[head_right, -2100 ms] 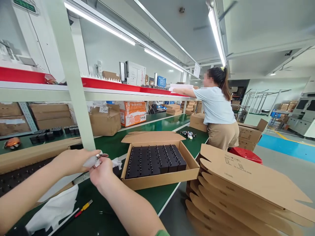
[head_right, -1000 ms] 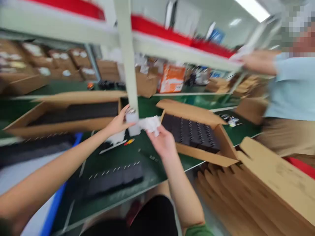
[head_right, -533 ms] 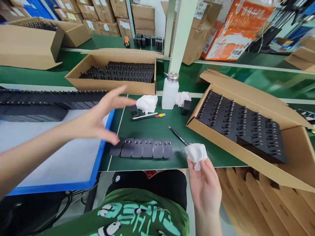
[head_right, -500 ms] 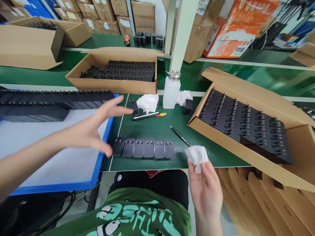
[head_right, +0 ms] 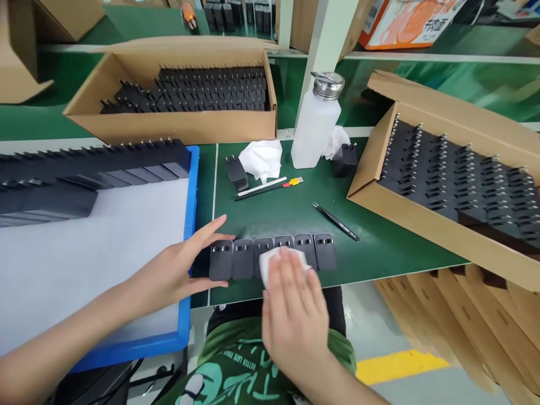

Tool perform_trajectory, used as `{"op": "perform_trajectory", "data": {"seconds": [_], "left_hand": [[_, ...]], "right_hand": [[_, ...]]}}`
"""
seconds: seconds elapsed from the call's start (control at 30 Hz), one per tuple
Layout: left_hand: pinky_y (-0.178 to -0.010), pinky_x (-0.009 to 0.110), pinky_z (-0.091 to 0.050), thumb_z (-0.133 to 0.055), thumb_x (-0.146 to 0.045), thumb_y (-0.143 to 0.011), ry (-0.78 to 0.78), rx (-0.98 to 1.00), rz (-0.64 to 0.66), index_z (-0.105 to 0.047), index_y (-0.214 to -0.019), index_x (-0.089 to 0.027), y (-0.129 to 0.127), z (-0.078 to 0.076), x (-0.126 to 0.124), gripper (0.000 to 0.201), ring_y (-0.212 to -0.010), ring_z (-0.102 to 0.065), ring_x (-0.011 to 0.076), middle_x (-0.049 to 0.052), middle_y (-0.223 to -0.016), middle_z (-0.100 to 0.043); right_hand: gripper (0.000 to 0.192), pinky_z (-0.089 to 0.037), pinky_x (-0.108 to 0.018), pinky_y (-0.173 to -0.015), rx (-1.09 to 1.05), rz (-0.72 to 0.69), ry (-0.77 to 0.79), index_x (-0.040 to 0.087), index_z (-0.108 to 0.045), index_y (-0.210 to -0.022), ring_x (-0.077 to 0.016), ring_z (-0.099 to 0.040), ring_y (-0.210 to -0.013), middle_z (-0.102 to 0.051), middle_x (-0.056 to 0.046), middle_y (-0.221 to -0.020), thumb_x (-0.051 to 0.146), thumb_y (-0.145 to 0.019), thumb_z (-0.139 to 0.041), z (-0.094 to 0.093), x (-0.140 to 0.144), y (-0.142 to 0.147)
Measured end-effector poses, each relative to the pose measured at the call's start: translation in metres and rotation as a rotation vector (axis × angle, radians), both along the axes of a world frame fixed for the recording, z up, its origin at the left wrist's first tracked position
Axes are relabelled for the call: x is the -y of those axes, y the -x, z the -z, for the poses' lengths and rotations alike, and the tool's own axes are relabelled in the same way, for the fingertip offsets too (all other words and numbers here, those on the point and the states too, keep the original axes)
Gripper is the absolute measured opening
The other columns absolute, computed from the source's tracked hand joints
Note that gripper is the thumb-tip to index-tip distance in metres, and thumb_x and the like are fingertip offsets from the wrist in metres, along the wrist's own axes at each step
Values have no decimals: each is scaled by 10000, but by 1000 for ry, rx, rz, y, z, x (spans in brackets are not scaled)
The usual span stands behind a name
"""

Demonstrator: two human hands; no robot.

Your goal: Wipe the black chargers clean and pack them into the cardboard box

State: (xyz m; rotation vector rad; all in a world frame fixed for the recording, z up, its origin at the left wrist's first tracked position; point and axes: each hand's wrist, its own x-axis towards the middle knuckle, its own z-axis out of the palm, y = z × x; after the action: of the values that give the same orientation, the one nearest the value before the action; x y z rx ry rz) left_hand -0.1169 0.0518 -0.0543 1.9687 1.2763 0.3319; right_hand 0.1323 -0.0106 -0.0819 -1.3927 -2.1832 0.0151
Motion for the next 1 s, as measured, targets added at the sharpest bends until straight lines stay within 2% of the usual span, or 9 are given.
{"op": "perform_trajectory", "data": {"seconds": [0.17,0.23,0.37,0.43,0.53,0.6,0.73,0.93,1.0], "left_hand": [[-886,389,-585,-598,-252,-892,-87,9,30,-14,-1560,-387,3,5,1,897,-1166,-643,266,36,-1369,-605],[-867,400,-594,-500,-185,-890,-134,4,41,-20,-1567,-368,3,8,2,850,-1142,-657,269,42,-1363,-612],[-809,447,-620,-464,-301,-920,-211,37,36,-35,-1576,-344,2,14,1,785,-1081,-686,312,57,-1333,-635],[-730,441,-634,-506,-447,-929,-224,58,23,-46,-1576,-351,2,15,1,800,-1044,-699,335,52,-1304,-655],[-575,397,-620,-511,-584,-917,-229,51,-8,-68,-1574,-365,2,18,0,822,-952,-721,336,36,-1283,-670],[-533,377,-607,-502,-608,-918,-232,43,-21,-83,-1573,-372,2,20,0,812,-904,-730,322,25,-1285,-670],[-529,366,-612,-497,-621,-917,-261,54,-19,-113,-1572,-364,2,24,-1,802,-875,-736,310,15,-1266,-682],[-527,327,-617,-487,-622,-916,-299,29,10,-124,-1573,-356,5,25,-2,796,-911,-739,294,19,-1251,-691],[-589,344,-633,-446,-604,-935,-304,21,7,-125,-1573,-352,6,26,-1,758,-936,-737,295,25,-1257,-688]], "right_hand": [[453,-344,-374,-1185,43,-150,-183,46,-599,-1312,-263,-488,-1360,-571,-131,-1386,41,-886,-443,5,-1,49],[389,-380,-348,-1171,21,-280,-242,27,-645,-1238,-255,-524,-1328,-614,-131,-1339,66,-910,-439,2,-8,60],[390,-445,-338,-1143,-189,-537,-41,59,-642,-1222,-195,-572,-1280,-654,-78,-1299,54,-921,-394,-22,-21,37],[484,-473,-409,-1125,-317,-427,38,102,-579,-1317,-201,-587,-1266,-607,-62,-1366,-13,-885,-395,-31,-21,5],[620,-489,-523,-1087,-389,53,-196,192,-534,-1393,-255,-627,-1212,-586,-62,-1390,-80,-839,-471,-24,-16,-42],[640,-476,-554,-1085,-294,200,-258,216,-540,-1395,-280,-616,-1225,-608,-75,-1363,-86,-832,-503,-9,-12,-57],[588,-375,-522,-1166,-48,103,-145,103,-548,-1377,-289,-493,-1356,-595,-157,-1366,-84,-828,-449,13,-7,-43],[420,-380,-354,-1180,-15,-101,-202,65,-663,-1192,-214,-531,-1324,-666,-113,-1275,0,-849,-430,5,-8,18],[352,-388,-331,-1177,-47,-255,-205,79,-677,-1176,-205,-535,-1319,-657,-86,-1295,72,-884,-479,1,-13,31]]}}
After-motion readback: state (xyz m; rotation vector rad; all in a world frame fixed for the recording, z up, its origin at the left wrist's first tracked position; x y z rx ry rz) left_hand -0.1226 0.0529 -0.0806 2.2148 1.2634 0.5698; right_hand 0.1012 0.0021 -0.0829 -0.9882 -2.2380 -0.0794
